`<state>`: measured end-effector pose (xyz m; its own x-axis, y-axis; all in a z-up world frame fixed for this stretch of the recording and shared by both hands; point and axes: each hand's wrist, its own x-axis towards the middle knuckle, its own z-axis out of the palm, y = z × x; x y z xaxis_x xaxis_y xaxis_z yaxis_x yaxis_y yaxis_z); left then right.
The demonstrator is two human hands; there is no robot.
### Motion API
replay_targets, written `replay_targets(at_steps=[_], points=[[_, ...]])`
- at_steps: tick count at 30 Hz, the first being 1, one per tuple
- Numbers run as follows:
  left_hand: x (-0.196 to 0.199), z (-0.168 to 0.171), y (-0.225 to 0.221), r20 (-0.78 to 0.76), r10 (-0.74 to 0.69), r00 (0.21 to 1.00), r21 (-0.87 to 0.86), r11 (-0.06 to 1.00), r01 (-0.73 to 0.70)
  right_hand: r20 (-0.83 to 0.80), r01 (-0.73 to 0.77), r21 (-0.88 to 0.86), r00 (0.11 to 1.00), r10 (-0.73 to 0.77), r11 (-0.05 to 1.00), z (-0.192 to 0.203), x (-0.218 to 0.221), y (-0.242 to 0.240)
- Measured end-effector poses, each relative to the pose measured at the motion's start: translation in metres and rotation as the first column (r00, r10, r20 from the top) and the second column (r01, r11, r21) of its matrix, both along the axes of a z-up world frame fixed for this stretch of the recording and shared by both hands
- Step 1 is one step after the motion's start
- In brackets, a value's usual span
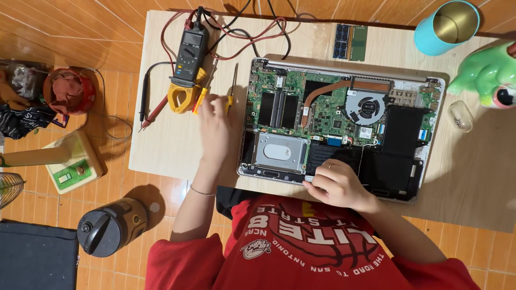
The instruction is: Disassembling internal laptop components including the RAM and heat sink for inspection.
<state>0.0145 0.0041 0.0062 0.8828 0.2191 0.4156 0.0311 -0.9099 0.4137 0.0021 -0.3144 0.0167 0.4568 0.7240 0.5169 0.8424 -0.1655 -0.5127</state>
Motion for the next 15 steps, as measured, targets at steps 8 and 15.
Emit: replay_targets(at_steps=[8,15], points=[[0.011,-0.023,0.040,-0.156,0.330,0.931,0.305,0.913,-0.273,-0.033,0.012,0.010,0.999,-0.012,1.000,-0.009,-0.003,-0.010],[0.006,-0.015,0.040,-0.255,0.353,0.900,0.347,0.903,-0.255,-0.026,0.010,0.013,1.000,-0.009,1.000,-0.003,0.000,-0.014]])
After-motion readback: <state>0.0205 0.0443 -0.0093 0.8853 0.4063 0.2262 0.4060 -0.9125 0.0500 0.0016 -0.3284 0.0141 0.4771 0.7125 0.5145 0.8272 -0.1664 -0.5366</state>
